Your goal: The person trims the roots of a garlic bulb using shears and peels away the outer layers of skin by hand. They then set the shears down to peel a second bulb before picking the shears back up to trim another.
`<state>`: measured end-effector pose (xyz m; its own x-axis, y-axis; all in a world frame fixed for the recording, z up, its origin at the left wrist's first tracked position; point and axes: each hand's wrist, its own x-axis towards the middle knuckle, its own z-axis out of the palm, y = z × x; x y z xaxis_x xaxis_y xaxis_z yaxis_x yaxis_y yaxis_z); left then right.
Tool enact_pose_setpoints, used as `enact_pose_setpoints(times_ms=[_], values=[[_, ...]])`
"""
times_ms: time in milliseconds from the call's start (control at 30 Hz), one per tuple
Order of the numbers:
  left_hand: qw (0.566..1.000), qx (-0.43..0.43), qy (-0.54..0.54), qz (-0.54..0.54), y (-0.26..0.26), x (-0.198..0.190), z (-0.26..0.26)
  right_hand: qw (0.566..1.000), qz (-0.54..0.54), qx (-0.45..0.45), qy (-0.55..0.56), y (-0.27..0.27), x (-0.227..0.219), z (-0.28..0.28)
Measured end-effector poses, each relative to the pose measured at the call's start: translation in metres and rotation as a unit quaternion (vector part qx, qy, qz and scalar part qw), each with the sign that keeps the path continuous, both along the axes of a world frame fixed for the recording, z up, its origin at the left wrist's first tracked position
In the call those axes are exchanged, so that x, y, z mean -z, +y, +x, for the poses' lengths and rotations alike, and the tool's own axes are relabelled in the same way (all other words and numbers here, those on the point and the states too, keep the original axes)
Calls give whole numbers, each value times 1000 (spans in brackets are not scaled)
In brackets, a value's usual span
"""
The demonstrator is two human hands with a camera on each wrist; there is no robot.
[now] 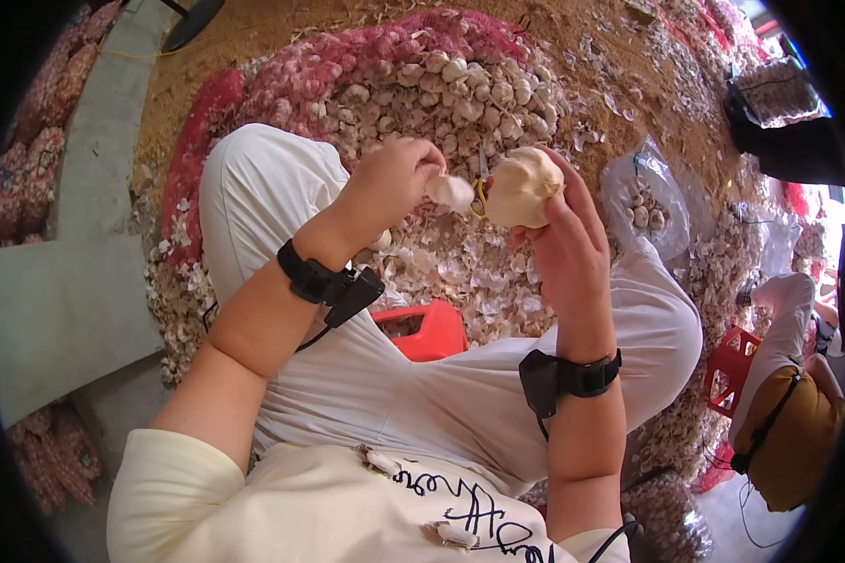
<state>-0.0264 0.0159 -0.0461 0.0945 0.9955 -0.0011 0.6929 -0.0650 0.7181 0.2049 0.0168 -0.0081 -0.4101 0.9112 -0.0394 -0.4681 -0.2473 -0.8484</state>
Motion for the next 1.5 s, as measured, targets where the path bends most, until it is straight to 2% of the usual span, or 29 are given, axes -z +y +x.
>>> enact_pose_setpoints(times_ms=[133,167,200,233,300,333,367,467,533,567,633,767,833,867,933,967,1033,1067,1133,1167,1200,1233,1267,1367,1400,1467,1500], values=[[997,0,-28,73,-3,-2,12,1000,6,14,-12,1,3,5],[985,15,-167,48,-4,-6,18,999,14,13,-38,2,6,4],[953,31,-301,22,-6,-13,25,998,23,11,-64,2,8,4],[953,31,-301,22,-11,-20,30,998,22,12,-64,1,11,2],[961,74,-257,-74,-21,-31,39,998,28,20,-59,-1,15,-5],[978,76,-192,-44,-23,-29,42,996,34,8,-76,-2,16,-7],[978,74,-192,-44,-25,-28,44,997,34,7,-76,-4,17,-9],[973,46,-226,-6,-28,-27,51,995,24,10,-93,-6,18,-13],[933,-11,-360,-15,-32,-26,57,998,12,10,-62,-5,18,-14],[933,-12,-361,-16,-32,-25,55,998,11,9,-62,-5,18,-15],[916,-42,-383,-110,-29,-22,47,1000,0,-3,-24,-6,16,-17],[914,-76,-377,-129,-18,-21,48,999,-32,-26,34,-6,16,-14],[943,-37,-330,-37,-16,-13,48,998,-35,-25,41,-6,18,-13],[943,-37,-330,-37,-13,-10,45,998,-35,-25,41,-5,18,-10],[985,41,-165,0,-8,-3,35,989,-37,-56,132,-3,15,-4],[986,39,-165,2,-8,6,30,989,-36,-58,132,-2,13,-4],[994,82,-62,48,-8,14,27,997,-4,-19,81,0,8,-3],[993,86,-61,48,-7,18,25,997,-3,-16,81,0,9,-3],[976,28,-212,37,-5,-2,27,985,83,62,-139,-2,14,-6],[976,30,-212,36,-6,-8,28,985,83,65,-139,-4,15,-7],[948,50,-309,-55,-10,-14,30,964,128,76,-219,-6,16,-10],[902,67,-400,-145,-14,-22,32,935,173,87,-297,-8,17,-11],[941,103,-296,-129,-17,-31,34,924,172,88,-330,-10,15,-12],[934,101,-316,-136,-27,-25,43,909,187,105,-357,-12,15,-10],[890,91,-404,-193,-26,-29,43,909,186,106,-358,-11,15,-9],[875,98,-438,-182,-22,-32,40,977,29,130,-164,-6,16,-3],[859,103,-471,-171,-21,-32,39,977,29,130,-164,-3,17,-1]])
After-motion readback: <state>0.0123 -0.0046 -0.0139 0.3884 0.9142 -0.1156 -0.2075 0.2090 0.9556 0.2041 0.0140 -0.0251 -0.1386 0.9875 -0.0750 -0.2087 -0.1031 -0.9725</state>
